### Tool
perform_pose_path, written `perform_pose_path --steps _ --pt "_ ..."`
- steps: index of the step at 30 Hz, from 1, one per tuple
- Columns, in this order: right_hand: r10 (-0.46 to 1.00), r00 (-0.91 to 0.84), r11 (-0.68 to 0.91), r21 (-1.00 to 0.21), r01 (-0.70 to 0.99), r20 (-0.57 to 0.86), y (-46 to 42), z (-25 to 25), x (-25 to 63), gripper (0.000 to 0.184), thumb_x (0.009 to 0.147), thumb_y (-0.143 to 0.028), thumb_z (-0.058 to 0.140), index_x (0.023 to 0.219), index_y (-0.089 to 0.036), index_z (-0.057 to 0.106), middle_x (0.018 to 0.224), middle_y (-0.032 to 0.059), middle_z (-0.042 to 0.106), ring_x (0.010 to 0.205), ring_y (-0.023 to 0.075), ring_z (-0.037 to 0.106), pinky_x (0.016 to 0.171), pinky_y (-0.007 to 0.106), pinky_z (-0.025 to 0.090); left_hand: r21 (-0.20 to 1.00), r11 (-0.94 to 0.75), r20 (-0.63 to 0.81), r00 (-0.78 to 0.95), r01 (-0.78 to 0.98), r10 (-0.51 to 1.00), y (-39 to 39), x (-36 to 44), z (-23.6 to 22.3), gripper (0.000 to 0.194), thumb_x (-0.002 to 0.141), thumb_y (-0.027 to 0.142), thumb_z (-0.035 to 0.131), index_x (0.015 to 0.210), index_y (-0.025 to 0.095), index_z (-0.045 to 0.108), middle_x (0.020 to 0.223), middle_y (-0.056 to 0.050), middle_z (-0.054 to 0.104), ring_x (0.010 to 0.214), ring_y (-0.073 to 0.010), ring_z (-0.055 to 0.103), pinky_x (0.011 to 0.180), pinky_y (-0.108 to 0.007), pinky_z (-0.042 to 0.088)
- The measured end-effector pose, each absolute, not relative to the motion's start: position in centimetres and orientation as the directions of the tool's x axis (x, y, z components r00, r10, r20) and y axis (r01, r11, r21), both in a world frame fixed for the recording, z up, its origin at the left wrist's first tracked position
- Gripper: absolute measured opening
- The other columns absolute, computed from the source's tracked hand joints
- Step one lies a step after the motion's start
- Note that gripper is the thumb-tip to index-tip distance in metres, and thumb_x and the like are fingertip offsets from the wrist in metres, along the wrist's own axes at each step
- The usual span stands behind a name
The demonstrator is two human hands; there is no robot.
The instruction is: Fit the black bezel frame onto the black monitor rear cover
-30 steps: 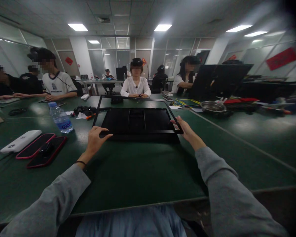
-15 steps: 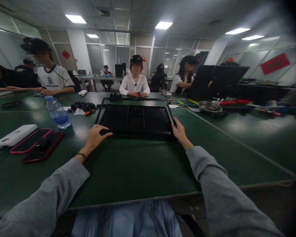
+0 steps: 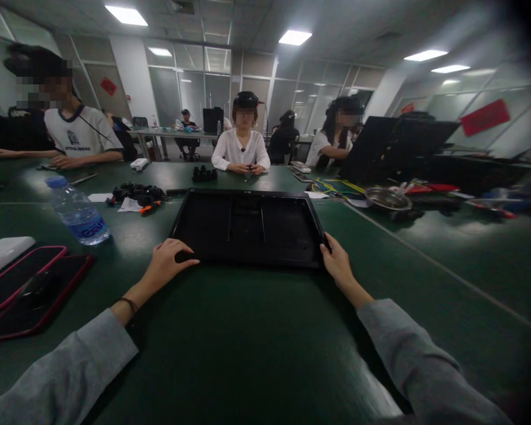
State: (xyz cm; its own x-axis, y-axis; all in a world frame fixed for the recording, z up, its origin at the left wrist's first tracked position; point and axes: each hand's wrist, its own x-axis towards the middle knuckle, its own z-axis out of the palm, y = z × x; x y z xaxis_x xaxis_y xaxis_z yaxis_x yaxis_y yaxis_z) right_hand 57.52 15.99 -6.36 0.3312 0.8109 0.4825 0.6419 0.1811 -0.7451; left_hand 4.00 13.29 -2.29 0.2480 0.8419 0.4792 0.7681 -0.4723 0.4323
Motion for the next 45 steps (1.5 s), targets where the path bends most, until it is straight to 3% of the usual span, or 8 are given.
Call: perform_pose_path --steps 5,11,20,31,45 --pt "0.815 0.362 0.125 -0.748 0.652 0.452 15.8 -6.7 57.9 0.058 0.086 -0.041 0.056 0.14 -0.021 0.06 0.137 0.0128 0.066 0.128 0.0326 0.063 0.115 0.055 0.044 0.418 -0.429 0.427 0.243 0.801 0.871 12.9 4.3 -2.4 0.035 0.081 0.061 0.073 0.099 0.031 0.071 0.107 -0.005 0.076 0.107 -0.0302 0.065 0.112 -0.058 0.029" --pt "0.82 0.374 0.068 -0.722 0.689 0.434 16.7 -7.0 58.2 0.06 0.087 -0.039 0.055 0.144 -0.021 0.057 0.13 0.0153 0.069 0.125 0.0331 0.064 0.11 0.057 0.047 0.419 -0.435 0.386 0.277 0.797 0.88 13.0 4.2 -2.4 0.036 0.081 0.063 0.072 0.098 0.032 0.071 0.105 -0.004 0.075 0.109 -0.03 0.064 0.114 -0.058 0.024" --pt "0.838 0.289 0.126 -0.68 0.723 0.463 21.5 -6.0 56.6 0.056 0.089 -0.035 0.053 0.142 -0.018 0.06 0.137 0.0152 0.067 0.129 0.0328 0.062 0.114 0.054 0.044 0.43 -0.378 0.393 0.207 0.82 0.896 13.4 4.1 -2.6 0.03 0.083 0.057 0.074 0.099 0.032 0.071 0.108 -0.004 0.076 0.112 -0.0315 0.063 0.113 -0.058 0.023" --pt "0.77 0.312 0.168 -0.648 0.743 0.556 19.8 -5.4 56.3 0.057 0.094 -0.043 0.053 0.144 -0.016 0.058 0.135 0.0155 0.068 0.127 0.0301 0.064 0.113 0.052 0.046 0.363 -0.432 0.425 0.266 0.826 0.865 12.6 4.1 -1.8 0.032 0.089 0.055 0.069 0.107 0.028 0.071 0.112 -0.005 0.075 0.113 -0.0293 0.064 0.113 -0.059 0.02" --pt "0.824 0.295 0.116 -0.653 0.748 0.485 20.6 -6.4 57.1 0.056 0.09 -0.035 0.055 0.142 -0.016 0.06 0.136 0.0148 0.068 0.127 0.0324 0.064 0.113 0.052 0.047 0.381 -0.38 0.361 0.243 0.843 0.9 12.5 4.7 -1.3 0.033 0.091 0.057 0.065 0.102 0.027 0.071 0.112 -0.006 0.074 0.115 -0.0289 0.061 0.112 -0.061 0.021"
